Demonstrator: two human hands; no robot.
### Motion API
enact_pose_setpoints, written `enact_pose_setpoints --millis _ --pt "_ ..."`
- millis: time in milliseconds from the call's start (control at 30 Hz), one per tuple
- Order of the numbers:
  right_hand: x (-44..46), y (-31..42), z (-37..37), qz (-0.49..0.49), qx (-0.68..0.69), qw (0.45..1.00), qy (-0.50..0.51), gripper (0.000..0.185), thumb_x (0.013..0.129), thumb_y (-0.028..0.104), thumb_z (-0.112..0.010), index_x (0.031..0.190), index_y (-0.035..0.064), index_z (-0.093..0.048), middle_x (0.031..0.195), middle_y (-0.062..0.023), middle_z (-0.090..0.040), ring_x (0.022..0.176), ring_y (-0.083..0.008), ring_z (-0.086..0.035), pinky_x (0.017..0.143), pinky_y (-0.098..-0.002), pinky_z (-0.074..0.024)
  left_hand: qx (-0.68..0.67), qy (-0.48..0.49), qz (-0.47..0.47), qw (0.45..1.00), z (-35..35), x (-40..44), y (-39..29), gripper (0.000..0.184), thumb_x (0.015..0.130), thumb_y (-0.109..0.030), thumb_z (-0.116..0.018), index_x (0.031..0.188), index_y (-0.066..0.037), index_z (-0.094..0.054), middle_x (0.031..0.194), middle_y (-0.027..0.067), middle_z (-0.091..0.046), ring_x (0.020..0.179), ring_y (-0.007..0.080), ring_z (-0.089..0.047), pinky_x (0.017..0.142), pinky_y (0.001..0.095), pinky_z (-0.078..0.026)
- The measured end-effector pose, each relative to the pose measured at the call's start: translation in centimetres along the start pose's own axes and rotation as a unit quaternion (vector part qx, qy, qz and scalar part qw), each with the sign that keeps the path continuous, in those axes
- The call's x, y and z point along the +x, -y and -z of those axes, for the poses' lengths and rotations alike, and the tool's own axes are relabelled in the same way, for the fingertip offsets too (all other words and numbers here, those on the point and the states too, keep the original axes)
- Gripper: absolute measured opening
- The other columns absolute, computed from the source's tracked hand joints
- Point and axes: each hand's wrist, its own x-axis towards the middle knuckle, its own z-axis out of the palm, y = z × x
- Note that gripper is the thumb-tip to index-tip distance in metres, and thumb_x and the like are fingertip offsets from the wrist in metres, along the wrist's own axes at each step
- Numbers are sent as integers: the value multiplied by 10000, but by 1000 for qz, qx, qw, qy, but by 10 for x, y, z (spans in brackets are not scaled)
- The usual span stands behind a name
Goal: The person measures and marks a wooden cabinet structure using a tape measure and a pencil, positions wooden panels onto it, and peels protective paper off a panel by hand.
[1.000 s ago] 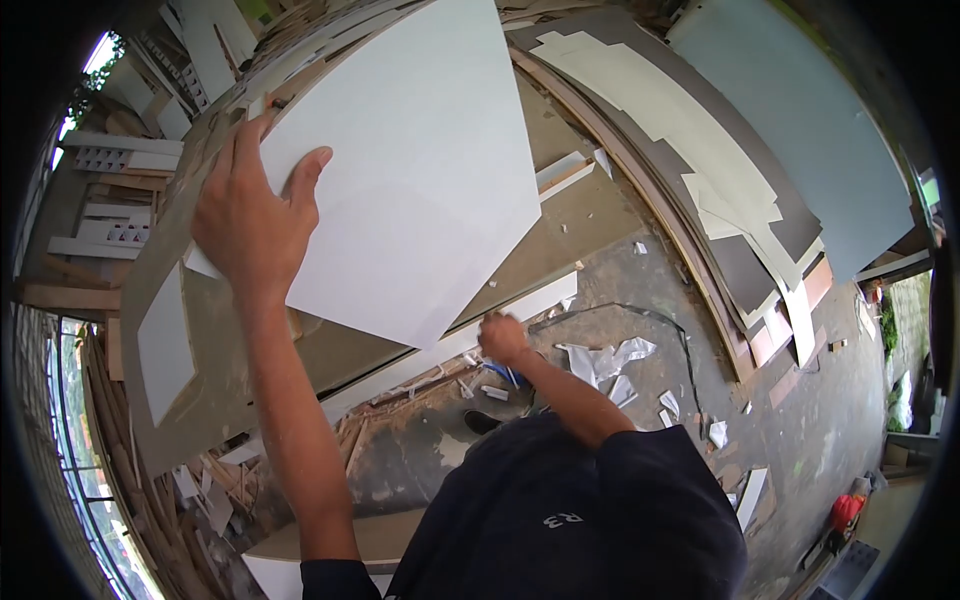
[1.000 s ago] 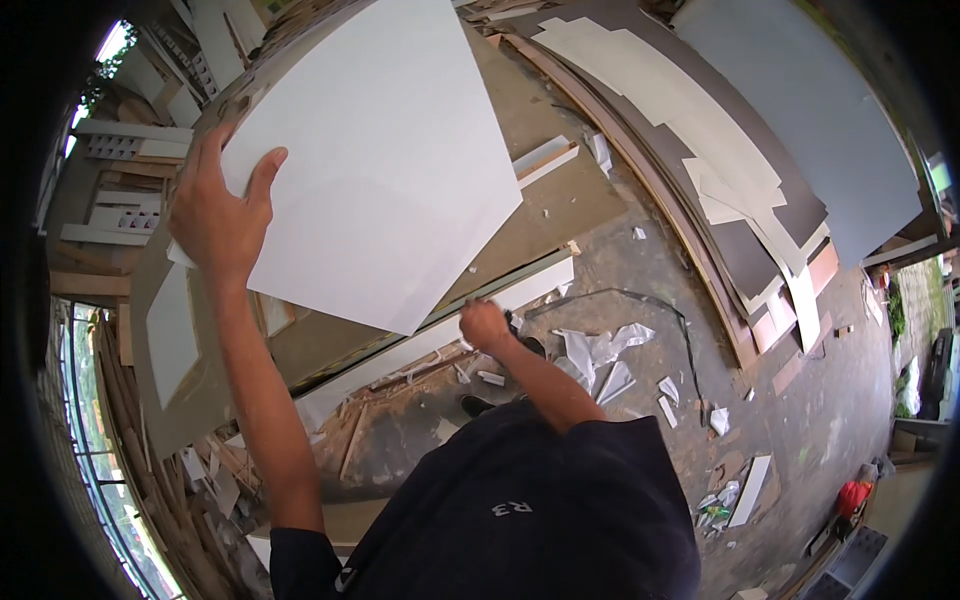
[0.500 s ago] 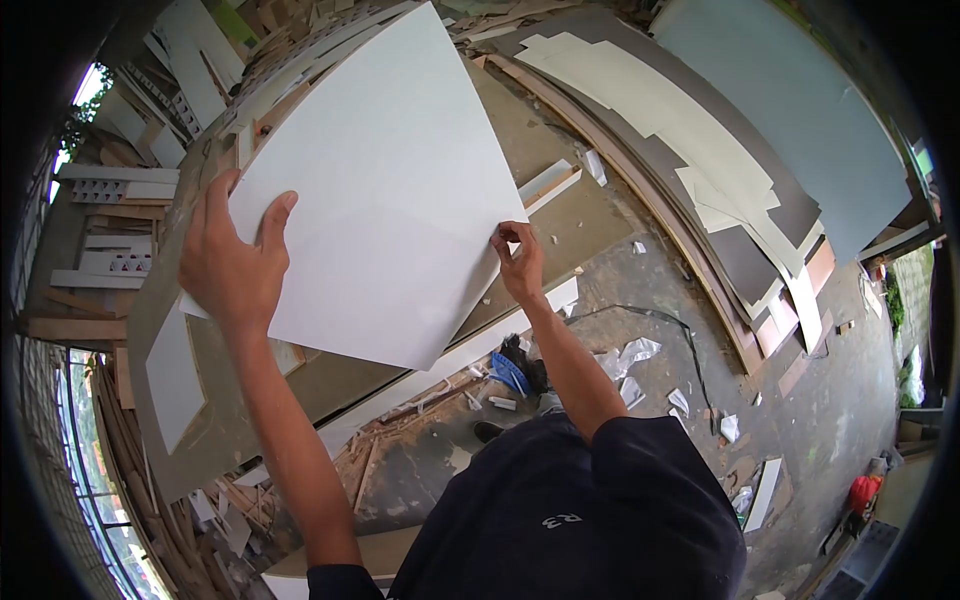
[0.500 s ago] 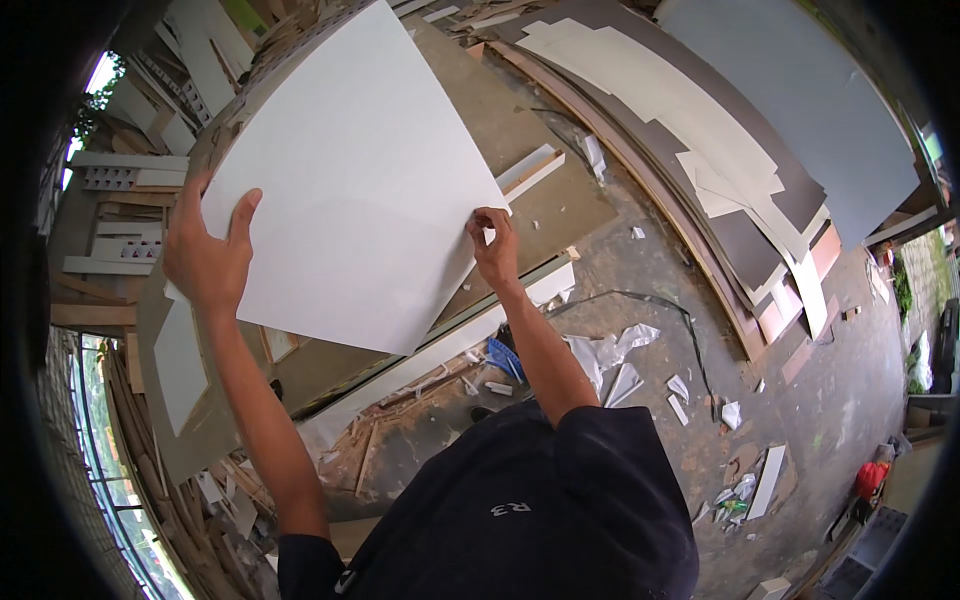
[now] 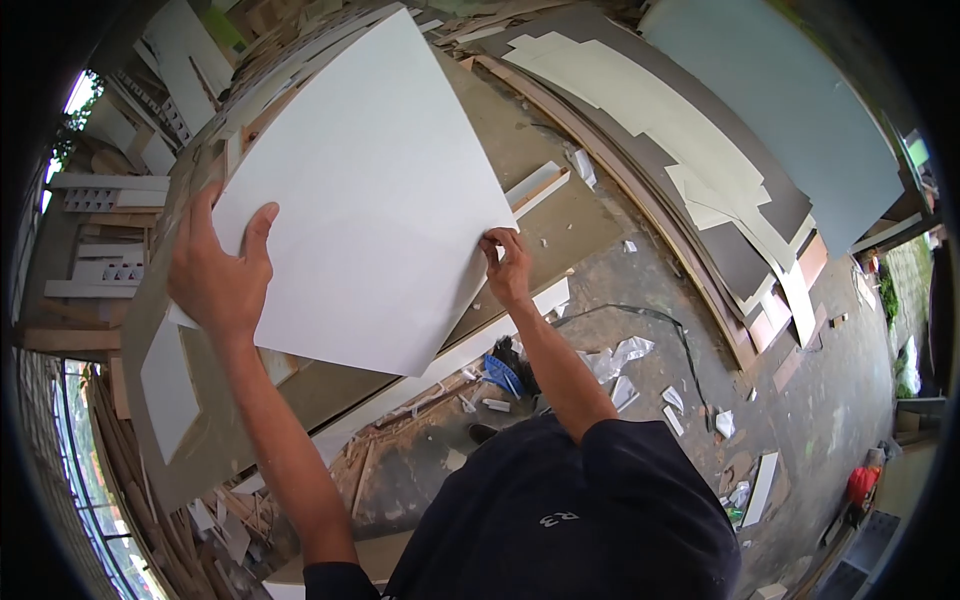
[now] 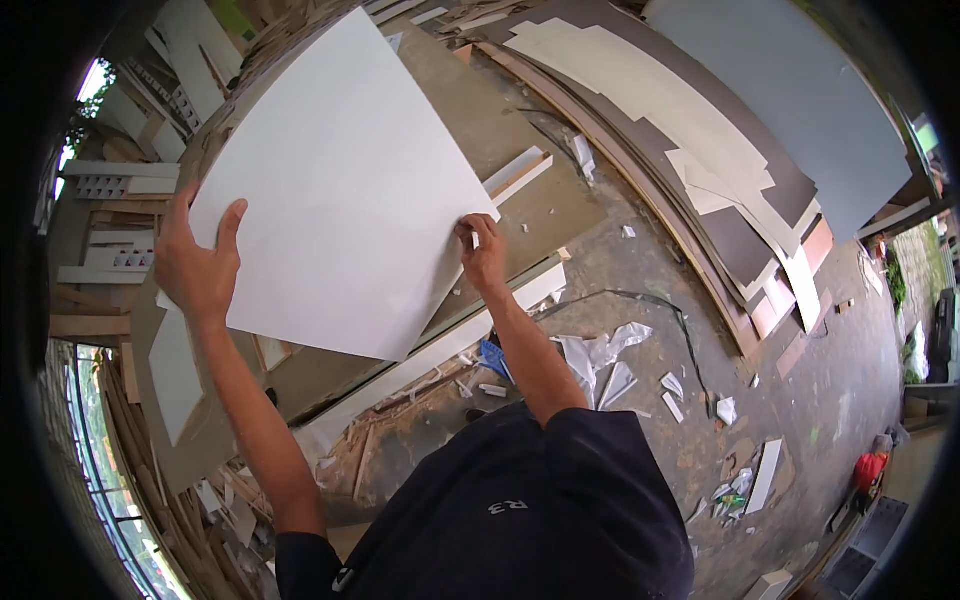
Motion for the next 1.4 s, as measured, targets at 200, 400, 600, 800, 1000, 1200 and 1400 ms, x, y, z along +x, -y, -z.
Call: enact_pose_setpoints --millis 200,400,600,800,1000,1200,1400 --pt "2 0 7 -48 45 997 36 160 841 -57 -725 977 -5 -660 945 -112 -687 860 -226 -687 775 -345 -542 17 20 12 1000 2 1 2 595 823 -524 -769 1198 -76 -658 1115 121 -714 1009 335 -683 834 456 -527" --pt "4 -3 3 -1 36 999 28 168 862 -43 -709 1023 -2 -683 950 -120 -696 884 -235 -695 799 -336 -544 10 29 21 999 1 1 0 604 823 -545 -760 1193 -79 -660 1102 123 -716 1005 330 -684 834 450 -527" --pt "-7 -3 11 105 -83 985 107 156 858 -5 -676 1006 23 -635 923 -137 -654 865 -325 -653 802 -415 -526 7 12 -1 1000 -1 0 5 554 817 -507 -776 1164 -95 -651 1045 105 -712 928 331 -689 767 449 -520" --pt "-105 8 5 224 -78 900 367 167 762 60 -664 891 82 -561 851 -104 -569 830 -324 -592 771 -460 -467 18 16 6 1000 -3 0 9 581 811 -545 -766 1166 -98 -656 1036 112 -719 932 334 -692 759 456 -523" --pt "-243 68 -3 271 67 663 694 179 828 214 -619 849 36 -631 900 -168 -666 890 -375 -659 936 -507 -469 38 24 12 999 -2 2 7 584 820 -578 -750 1157 -107 -676 1025 107 -736 935 319 -707 775 436 -536" --pt "-287 141 -10 157 200 425 869 236 843 230 -630 831 -3 -666 830 -201 -660 855 -377 -649 826 -514 -483 25 8 -8 1000 -3 3 8 557 820 -537 -768 1161 -105 -680 1039 105 -737 942 314 -708 795 432 -535" --pt "-335 99 -37 151 232 512 813 324 857 283 -619 787 -31 -660 759 -231 -628 669 -378 -597 648 -507 -461 27 18 4 999 2 2 2 578 811 -528 -776 1172 -89 -670 1065 114 -729 955 320 -707 813 426 -541"
